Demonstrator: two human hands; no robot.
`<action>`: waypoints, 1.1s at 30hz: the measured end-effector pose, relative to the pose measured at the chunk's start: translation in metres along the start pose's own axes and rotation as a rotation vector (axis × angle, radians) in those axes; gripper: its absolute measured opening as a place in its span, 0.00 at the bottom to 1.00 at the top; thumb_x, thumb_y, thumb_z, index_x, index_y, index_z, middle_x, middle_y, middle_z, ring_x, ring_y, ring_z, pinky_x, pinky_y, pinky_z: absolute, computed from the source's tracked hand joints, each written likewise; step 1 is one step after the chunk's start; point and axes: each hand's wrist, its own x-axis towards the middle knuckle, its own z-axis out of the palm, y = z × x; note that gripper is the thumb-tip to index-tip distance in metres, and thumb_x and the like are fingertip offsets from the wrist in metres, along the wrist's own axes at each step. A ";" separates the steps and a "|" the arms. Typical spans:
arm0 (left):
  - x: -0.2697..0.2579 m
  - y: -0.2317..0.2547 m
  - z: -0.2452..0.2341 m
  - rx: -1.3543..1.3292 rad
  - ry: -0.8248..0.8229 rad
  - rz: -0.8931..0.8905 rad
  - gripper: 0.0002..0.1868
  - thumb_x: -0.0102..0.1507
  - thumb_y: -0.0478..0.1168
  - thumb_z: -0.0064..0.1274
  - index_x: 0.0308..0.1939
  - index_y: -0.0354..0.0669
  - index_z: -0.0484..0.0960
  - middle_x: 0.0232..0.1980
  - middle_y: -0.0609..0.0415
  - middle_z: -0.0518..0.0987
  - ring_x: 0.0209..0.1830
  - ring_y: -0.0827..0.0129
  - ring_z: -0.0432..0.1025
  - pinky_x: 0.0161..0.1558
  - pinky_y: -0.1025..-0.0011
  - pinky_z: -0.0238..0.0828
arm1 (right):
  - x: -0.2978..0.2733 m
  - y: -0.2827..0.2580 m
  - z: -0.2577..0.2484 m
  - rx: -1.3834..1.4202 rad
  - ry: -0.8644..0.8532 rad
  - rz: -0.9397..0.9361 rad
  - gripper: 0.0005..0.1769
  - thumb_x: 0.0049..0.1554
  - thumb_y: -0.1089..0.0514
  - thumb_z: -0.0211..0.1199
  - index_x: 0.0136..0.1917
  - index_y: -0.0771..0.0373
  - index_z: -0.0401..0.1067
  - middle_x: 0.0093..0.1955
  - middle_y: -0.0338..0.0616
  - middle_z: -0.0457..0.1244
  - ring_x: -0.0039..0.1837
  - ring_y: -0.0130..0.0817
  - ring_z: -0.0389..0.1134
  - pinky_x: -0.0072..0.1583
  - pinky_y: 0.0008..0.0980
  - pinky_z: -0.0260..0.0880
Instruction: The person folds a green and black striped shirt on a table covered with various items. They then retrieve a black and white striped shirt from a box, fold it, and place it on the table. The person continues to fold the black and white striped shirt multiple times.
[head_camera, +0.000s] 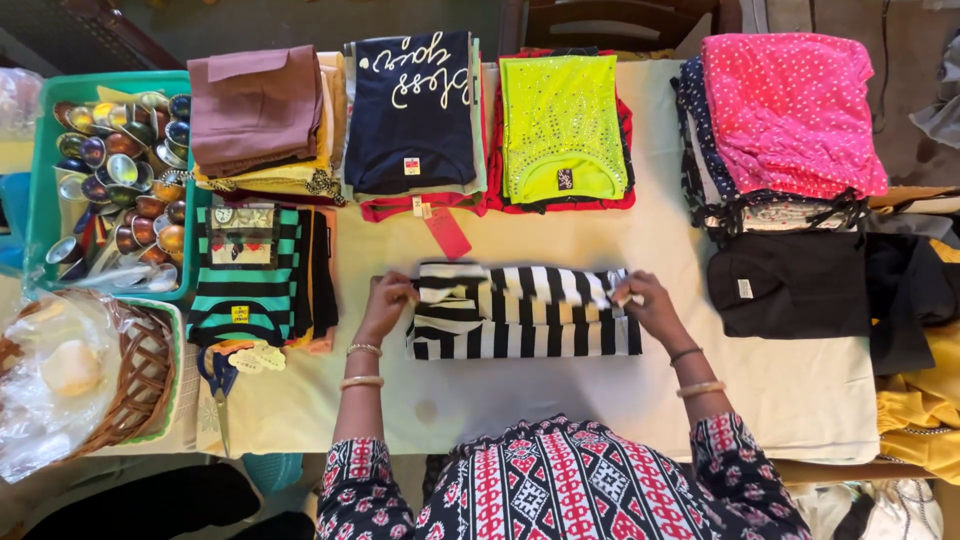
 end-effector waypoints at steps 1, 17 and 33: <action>-0.006 0.008 0.002 0.000 -0.002 -0.004 0.14 0.53 0.24 0.54 0.30 0.49 0.89 0.46 0.56 0.79 0.50 0.59 0.68 0.51 0.67 0.68 | -0.008 0.000 0.004 0.001 -0.003 0.003 0.16 0.44 0.73 0.67 0.44 0.60 0.75 0.53 0.42 0.66 0.60 0.41 0.65 0.60 0.35 0.67; 0.020 0.082 0.037 0.330 0.281 -0.218 0.07 0.59 0.46 0.64 0.37 0.52 0.84 0.45 0.58 0.78 0.54 0.56 0.65 0.56 0.53 0.54 | -0.012 -0.050 0.034 -0.457 0.196 0.138 0.18 0.54 0.58 0.68 0.58 0.57 0.73 0.60 0.52 0.61 0.59 0.53 0.61 0.60 0.47 0.63; -0.091 0.075 -0.001 0.390 -0.080 -0.420 0.16 0.70 0.53 0.55 0.37 0.48 0.85 0.42 0.57 0.81 0.55 0.65 0.69 0.61 0.63 0.62 | 0.013 -0.093 0.030 -0.407 0.193 0.196 0.24 0.50 0.57 0.70 0.60 0.60 0.71 0.58 0.55 0.59 0.58 0.56 0.60 0.58 0.49 0.65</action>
